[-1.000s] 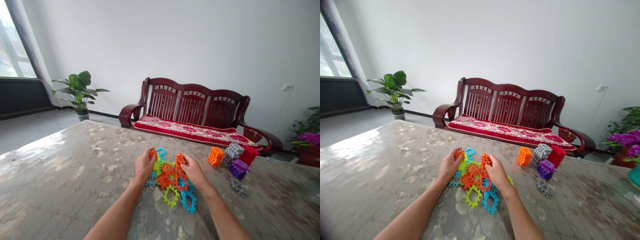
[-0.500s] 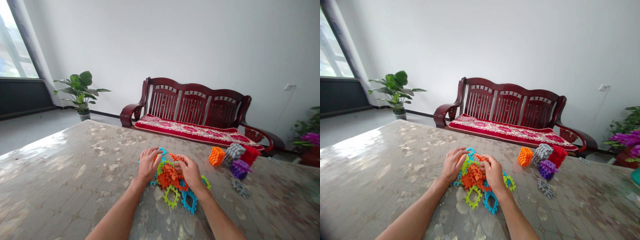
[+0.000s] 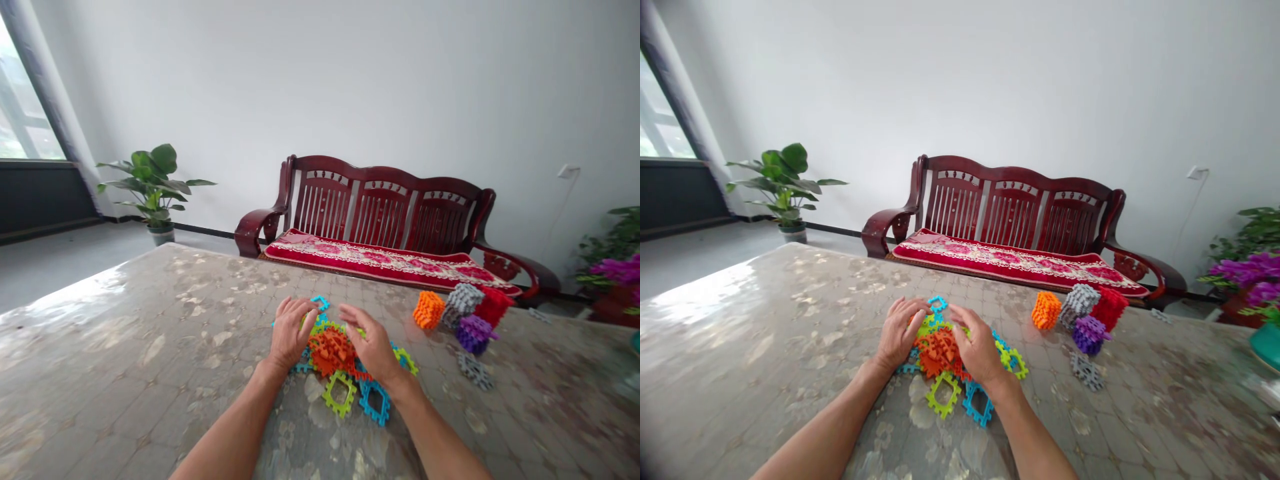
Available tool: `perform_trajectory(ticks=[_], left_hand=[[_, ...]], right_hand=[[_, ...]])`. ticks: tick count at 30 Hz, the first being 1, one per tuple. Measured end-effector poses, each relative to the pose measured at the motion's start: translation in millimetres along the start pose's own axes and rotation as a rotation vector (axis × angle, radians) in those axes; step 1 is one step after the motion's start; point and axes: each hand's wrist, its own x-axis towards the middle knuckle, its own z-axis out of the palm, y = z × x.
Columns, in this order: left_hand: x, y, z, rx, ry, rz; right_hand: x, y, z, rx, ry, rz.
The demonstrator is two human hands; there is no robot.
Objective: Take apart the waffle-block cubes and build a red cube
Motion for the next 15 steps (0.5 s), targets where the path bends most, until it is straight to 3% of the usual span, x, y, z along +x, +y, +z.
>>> perform_trajectory(ticks=[4,6,10,15], left_hand=[[1,-8,5.4,0.095,0.036,-0.081],[1,-12,8.6,0.135,0.070,-0.140],[3,-18,12.2,0.155,0.109,-0.217],[4,-19,11.3,0.155,0.105,-0.226]], right_hand=[[8,31,-44,-0.350,0.494,-0.059],[7,50,-72,-0.580,0.649,-0.066],[-3,80,-111,-0.854,0.746,0.037],[-13,105,-122,-0.915,0.703,0.166]])
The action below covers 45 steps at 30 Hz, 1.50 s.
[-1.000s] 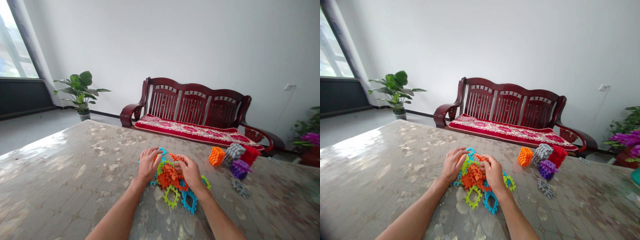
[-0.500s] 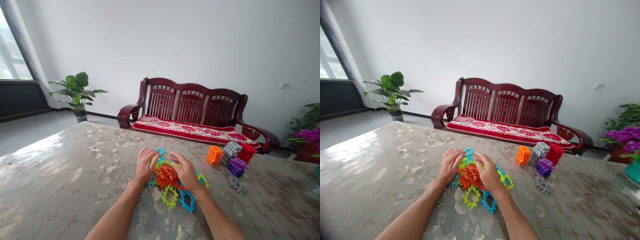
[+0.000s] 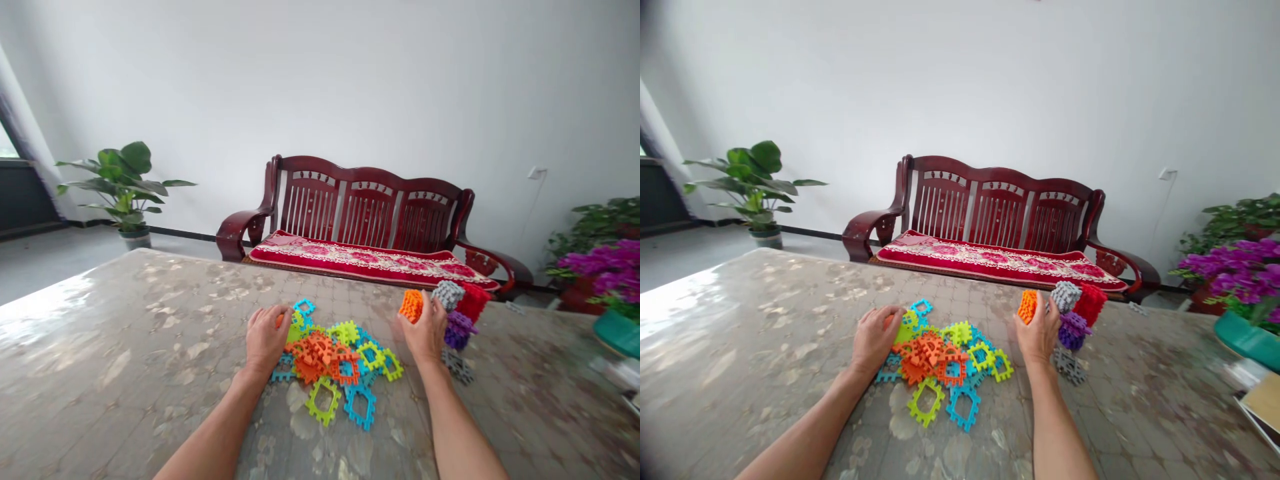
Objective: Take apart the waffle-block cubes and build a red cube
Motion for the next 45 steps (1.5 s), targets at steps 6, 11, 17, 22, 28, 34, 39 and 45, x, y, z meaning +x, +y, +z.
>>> perform_trajectory(ticks=[6,11,17,22,28,34,39,45], left_hand=[[2,2,-3.3,-0.014,-0.012,-0.051],[3,-1,-2.0,-0.041,-0.037,-0.057],[2,-2,-0.6,-0.055,-0.044,-0.062],[2,-1,0.3,-0.070,-0.033,-0.074],[2,0,2.0,-0.071,-0.052,-0.111],[1,-1,2.6,-0.082,-0.057,-0.114],[2,0,2.1,-0.080,-0.051,-0.110],[0,0,1.4,-0.157,-0.044,-0.067]], right_hand=[[-5,14,17,0.050,-0.085,0.071],[-9,16,21,0.100,-0.126,0.155],[-8,17,23,0.116,-0.081,0.113],[-1,25,30,0.074,-0.069,0.033],[5,27,33,0.042,-0.060,-0.038],[3,19,23,0.085,-0.057,-0.072],[-5,-4,13,0.227,-0.089,-0.080],[-13,-66,-3,0.403,-0.259,-0.263]])
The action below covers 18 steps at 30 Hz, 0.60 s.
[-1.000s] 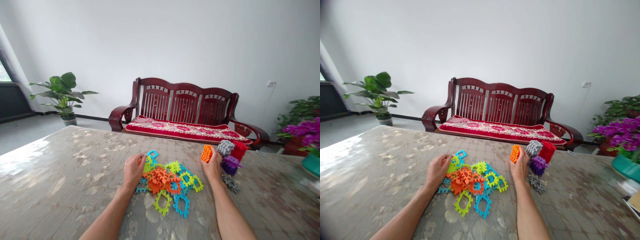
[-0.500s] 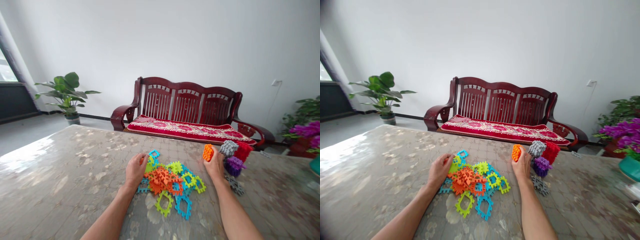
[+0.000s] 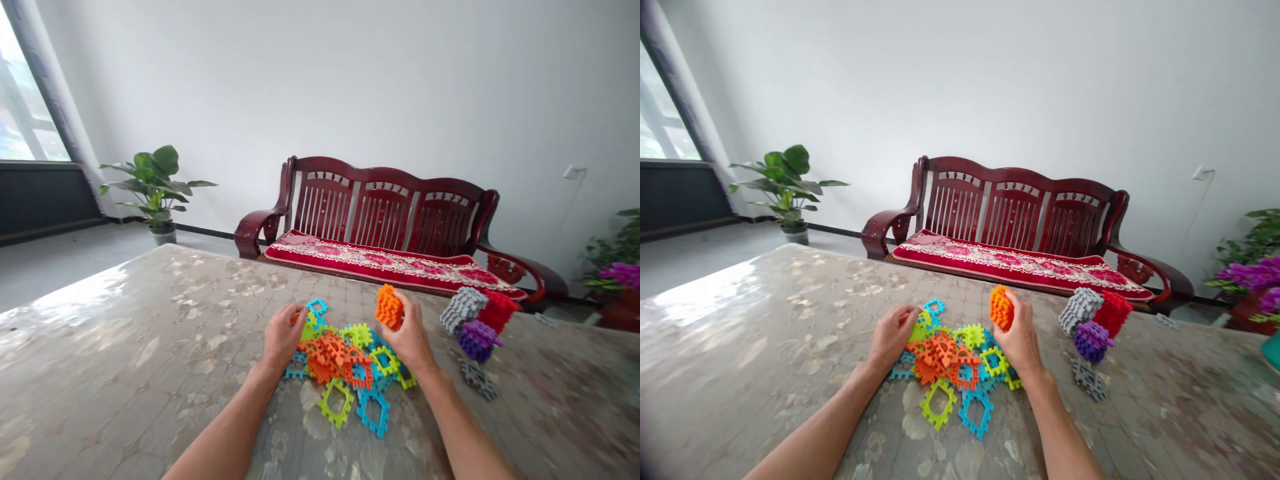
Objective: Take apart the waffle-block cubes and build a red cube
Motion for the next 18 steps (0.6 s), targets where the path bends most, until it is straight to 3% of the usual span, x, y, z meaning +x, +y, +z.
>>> perform_trajectory(ticks=[5,8,11,18], left_hand=[[-5,6,-4.4,-0.180,-0.047,0.145],[-8,12,-7.3,-0.252,-0.106,0.211],[-11,16,-8.3,-0.271,-0.193,0.275],[-10,19,-5.7,-0.029,-0.350,0.371]], right_hand=[[-1,-58,1,-0.018,-0.289,-0.188],[-6,-78,2,-0.042,-0.467,-0.259],[-9,-84,5,-0.015,-0.564,-0.290],[-9,-76,11,0.097,-0.600,-0.161]])
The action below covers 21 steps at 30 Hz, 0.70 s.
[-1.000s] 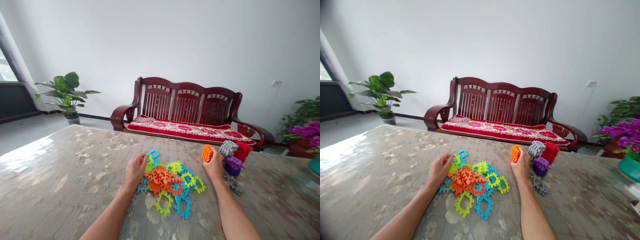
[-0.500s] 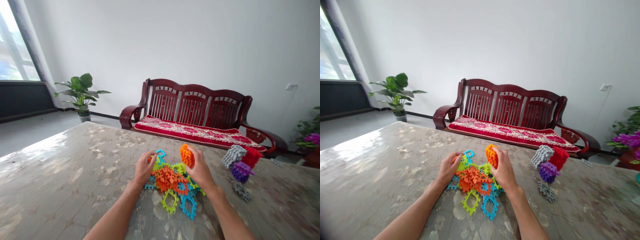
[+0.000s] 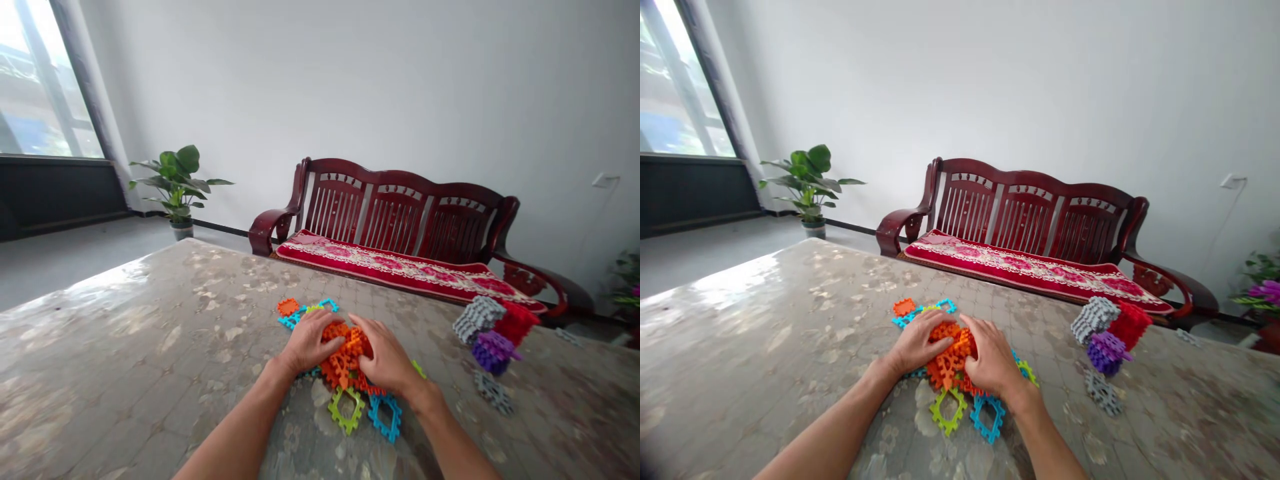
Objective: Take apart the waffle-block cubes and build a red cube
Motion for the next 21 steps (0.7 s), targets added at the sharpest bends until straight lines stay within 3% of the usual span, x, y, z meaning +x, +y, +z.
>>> perform_trajectory(ticks=[5,10,17,21], left_hand=[[1,-2,4.0,0.081,0.037,0.001],[2,-9,1.3,0.089,0.109,-0.088],[2,-19,-16.0,0.116,0.338,-0.444],[3,-17,-27.1,0.214,0.383,-0.676]], right_hand=[[1,1,1,0.012,-0.005,0.019],[1,5,-3,0.058,0.064,0.049],[2,19,-4,0.191,0.274,0.175],[4,20,-2,0.365,0.285,0.228]])
